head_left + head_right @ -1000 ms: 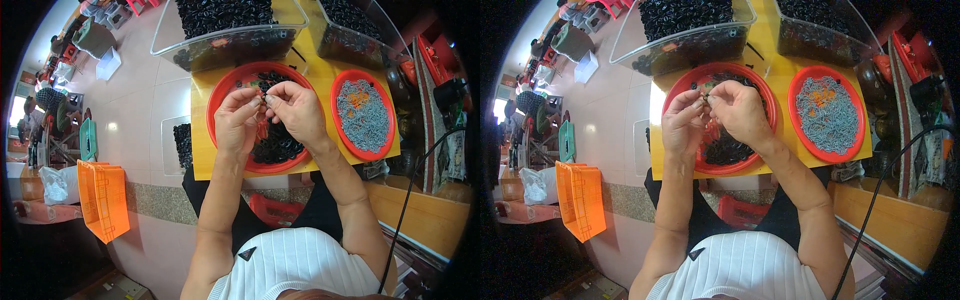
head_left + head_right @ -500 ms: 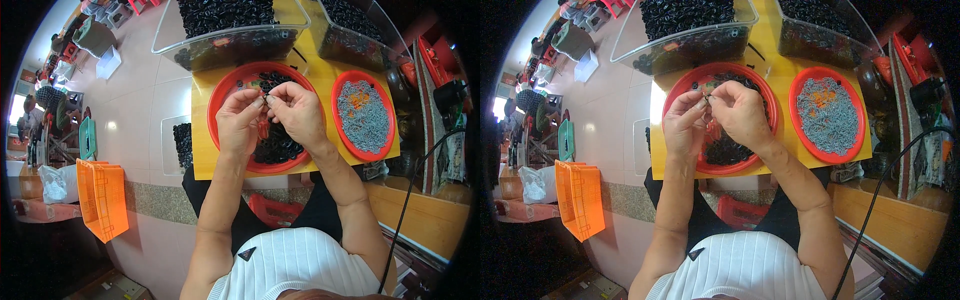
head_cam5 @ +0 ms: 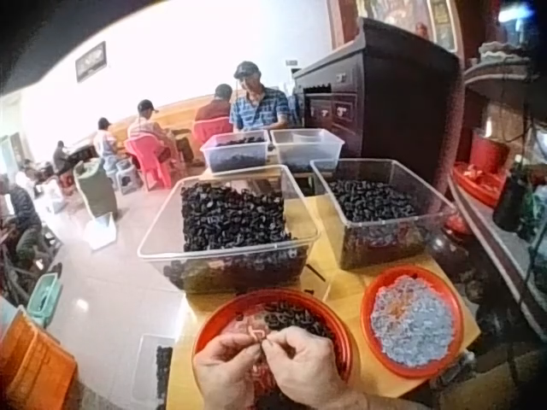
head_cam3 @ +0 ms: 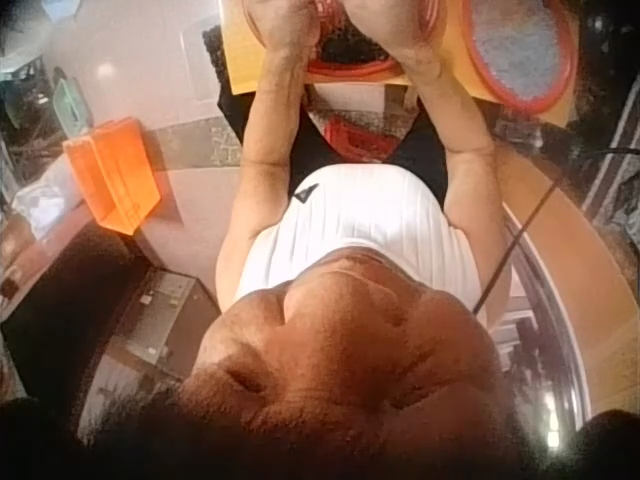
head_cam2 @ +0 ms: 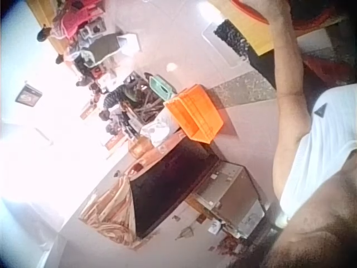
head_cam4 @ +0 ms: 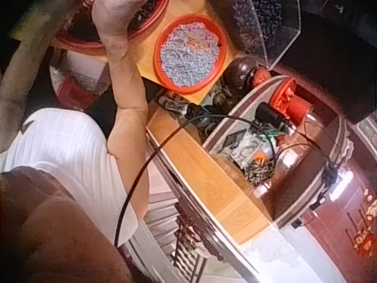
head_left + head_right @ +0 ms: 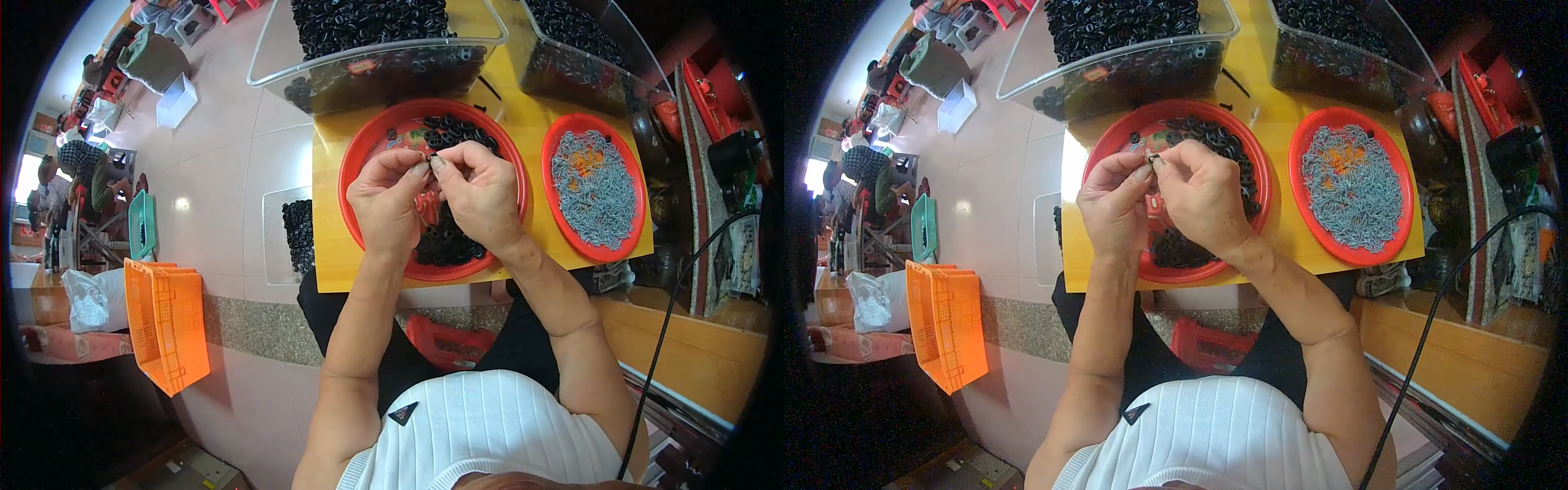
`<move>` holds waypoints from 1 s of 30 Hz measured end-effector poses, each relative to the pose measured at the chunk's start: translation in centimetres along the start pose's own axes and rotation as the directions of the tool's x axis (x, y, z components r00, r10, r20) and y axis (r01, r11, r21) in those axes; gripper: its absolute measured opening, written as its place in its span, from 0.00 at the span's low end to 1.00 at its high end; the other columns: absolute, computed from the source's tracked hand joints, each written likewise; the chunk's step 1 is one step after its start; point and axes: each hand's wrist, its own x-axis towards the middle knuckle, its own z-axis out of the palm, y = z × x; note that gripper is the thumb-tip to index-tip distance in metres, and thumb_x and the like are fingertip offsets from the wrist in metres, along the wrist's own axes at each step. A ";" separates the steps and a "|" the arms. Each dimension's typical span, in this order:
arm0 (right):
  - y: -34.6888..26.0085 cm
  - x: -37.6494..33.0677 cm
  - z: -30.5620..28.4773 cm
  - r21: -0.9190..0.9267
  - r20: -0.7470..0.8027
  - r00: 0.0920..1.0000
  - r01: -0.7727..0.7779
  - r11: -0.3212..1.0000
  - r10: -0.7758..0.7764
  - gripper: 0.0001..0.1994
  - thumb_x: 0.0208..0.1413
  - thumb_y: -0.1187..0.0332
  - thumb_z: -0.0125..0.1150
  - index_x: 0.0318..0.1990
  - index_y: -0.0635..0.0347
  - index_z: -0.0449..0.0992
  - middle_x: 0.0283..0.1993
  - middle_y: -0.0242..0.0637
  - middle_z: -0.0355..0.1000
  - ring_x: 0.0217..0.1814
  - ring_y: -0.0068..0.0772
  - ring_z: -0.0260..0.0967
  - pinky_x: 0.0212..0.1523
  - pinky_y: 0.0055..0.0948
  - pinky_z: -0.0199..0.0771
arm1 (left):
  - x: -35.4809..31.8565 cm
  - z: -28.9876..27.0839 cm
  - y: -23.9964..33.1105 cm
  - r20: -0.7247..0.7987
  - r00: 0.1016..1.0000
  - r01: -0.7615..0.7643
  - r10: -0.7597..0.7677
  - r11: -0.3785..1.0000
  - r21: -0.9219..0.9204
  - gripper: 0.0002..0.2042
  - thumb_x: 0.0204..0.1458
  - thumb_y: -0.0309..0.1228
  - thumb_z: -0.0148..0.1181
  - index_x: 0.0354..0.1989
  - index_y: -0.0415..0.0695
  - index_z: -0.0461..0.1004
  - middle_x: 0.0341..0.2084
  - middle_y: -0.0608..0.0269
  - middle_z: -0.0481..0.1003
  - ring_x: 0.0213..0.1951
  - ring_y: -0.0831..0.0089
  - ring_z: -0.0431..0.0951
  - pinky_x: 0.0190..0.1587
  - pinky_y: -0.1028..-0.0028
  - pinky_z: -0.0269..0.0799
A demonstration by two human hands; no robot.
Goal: The person assembles plastic cord locks by hand, taking plastic components and springs from trays and fitting them together.
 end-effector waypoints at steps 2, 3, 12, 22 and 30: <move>-0.2 0.1 -0.1 0.058 0.021 1.000 0.007 0.998 -0.009 0.03 0.48 0.77 0.53 0.27 0.67 0.71 0.21 0.37 0.70 0.24 0.19 0.68 0.23 0.21 0.67 | 0.0 0.0 0.1 0.011 1.000 -0.011 0.010 0.997 0.081 0.05 0.42 0.15 0.55 0.29 0.34 0.71 0.26 0.60 0.73 0.27 0.77 0.73 0.31 0.79 0.72; -0.3 0.2 -0.2 0.058 0.023 1.000 0.005 0.998 -0.006 0.03 0.48 0.77 0.53 0.27 0.67 0.71 0.21 0.37 0.70 0.24 0.19 0.68 0.23 0.21 0.67 | 0.0 0.0 0.2 0.008 1.000 -0.009 0.009 0.997 0.081 0.05 0.42 0.15 0.55 0.29 0.34 0.71 0.26 0.60 0.73 0.27 0.77 0.73 0.31 0.79 0.72; -1.4 0.9 -1.0 0.243 0.136 0.973 -0.216 0.946 0.188 0.04 0.52 0.75 0.49 0.31 0.67 0.69 0.25 0.33 0.69 0.24 0.17 0.66 0.25 0.16 0.68 | 0.0 0.5 1.0 0.034 0.998 0.044 -0.046 0.997 0.061 0.07 0.44 0.18 0.55 0.34 0.33 0.71 0.27 0.59 0.73 0.28 0.75 0.74 0.33 0.79 0.71; -0.6 1.8 -2.5 0.320 0.096 0.974 -0.226 0.920 0.206 0.04 0.51 0.74 0.51 0.31 0.66 0.70 0.25 0.33 0.68 0.24 0.18 0.67 0.24 0.15 0.68 | 0.7 -0.6 1.7 0.003 0.999 0.034 -0.040 0.890 0.455 0.08 0.45 0.19 0.55 0.35 0.35 0.71 0.27 0.61 0.74 0.29 0.79 0.73 0.33 0.80 0.70; -0.7 2.3 -3.6 0.211 0.057 0.974 -0.227 0.951 0.219 0.04 0.48 0.74 0.52 0.29 0.66 0.69 0.23 0.31 0.68 0.22 0.18 0.66 0.21 0.16 0.67 | 2.8 -2.0 1.0 0.456 0.889 -0.457 0.039 0.036 0.889 0.10 0.37 0.21 0.56 0.32 0.40 0.75 0.26 0.53 0.70 0.32 0.56 0.70 0.37 0.66 0.67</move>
